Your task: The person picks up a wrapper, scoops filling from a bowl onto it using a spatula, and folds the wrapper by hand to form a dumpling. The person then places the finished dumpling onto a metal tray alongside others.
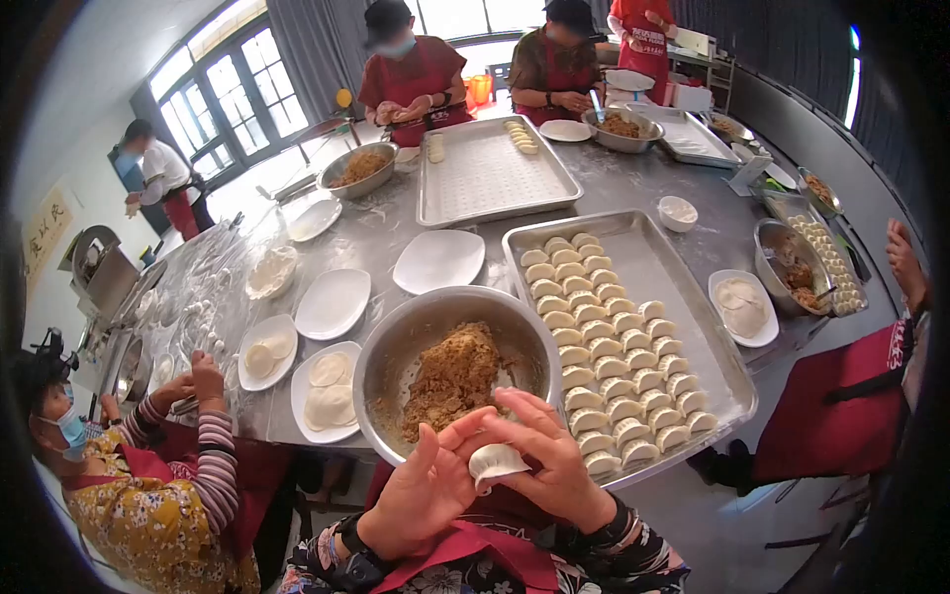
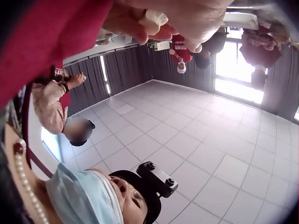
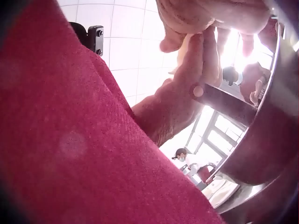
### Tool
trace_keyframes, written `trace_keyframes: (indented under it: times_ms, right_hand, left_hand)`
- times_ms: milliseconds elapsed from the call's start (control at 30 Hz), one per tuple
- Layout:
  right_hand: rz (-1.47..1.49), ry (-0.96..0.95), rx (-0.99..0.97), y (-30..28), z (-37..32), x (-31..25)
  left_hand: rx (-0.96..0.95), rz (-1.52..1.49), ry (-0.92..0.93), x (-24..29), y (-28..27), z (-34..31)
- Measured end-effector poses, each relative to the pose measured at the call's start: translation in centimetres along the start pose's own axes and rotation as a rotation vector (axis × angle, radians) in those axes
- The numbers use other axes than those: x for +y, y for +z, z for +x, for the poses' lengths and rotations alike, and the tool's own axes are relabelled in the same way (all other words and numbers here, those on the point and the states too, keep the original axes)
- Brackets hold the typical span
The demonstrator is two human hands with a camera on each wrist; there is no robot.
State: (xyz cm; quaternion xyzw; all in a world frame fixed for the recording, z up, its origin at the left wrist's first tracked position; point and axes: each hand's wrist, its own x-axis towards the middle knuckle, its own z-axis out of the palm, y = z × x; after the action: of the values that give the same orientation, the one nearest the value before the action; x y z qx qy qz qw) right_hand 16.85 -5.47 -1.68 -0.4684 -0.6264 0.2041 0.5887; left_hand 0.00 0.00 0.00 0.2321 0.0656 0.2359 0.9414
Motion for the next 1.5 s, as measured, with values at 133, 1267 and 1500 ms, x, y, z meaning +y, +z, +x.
trace_keyframes:
  times_ms: [133, 1267, 1500]
  right_hand:
    - [-0.158, -0.048, -0.156, -0.4, 0.8, -0.8]
    - [-0.569, 0.597, -0.033, -23.1, 9.0, 25.3]
    - [-0.687, 0.642, -0.030, -23.7, 9.2, 23.9]
  left_hand:
    - [0.125, 0.134, 0.022, 0.6, 0.6, 0.3]
    - [0.428, 0.253, 0.661, 12.1, -10.8, -6.6]
    - [0.420, 0.262, 0.659, 12.3, -11.0, -6.5]
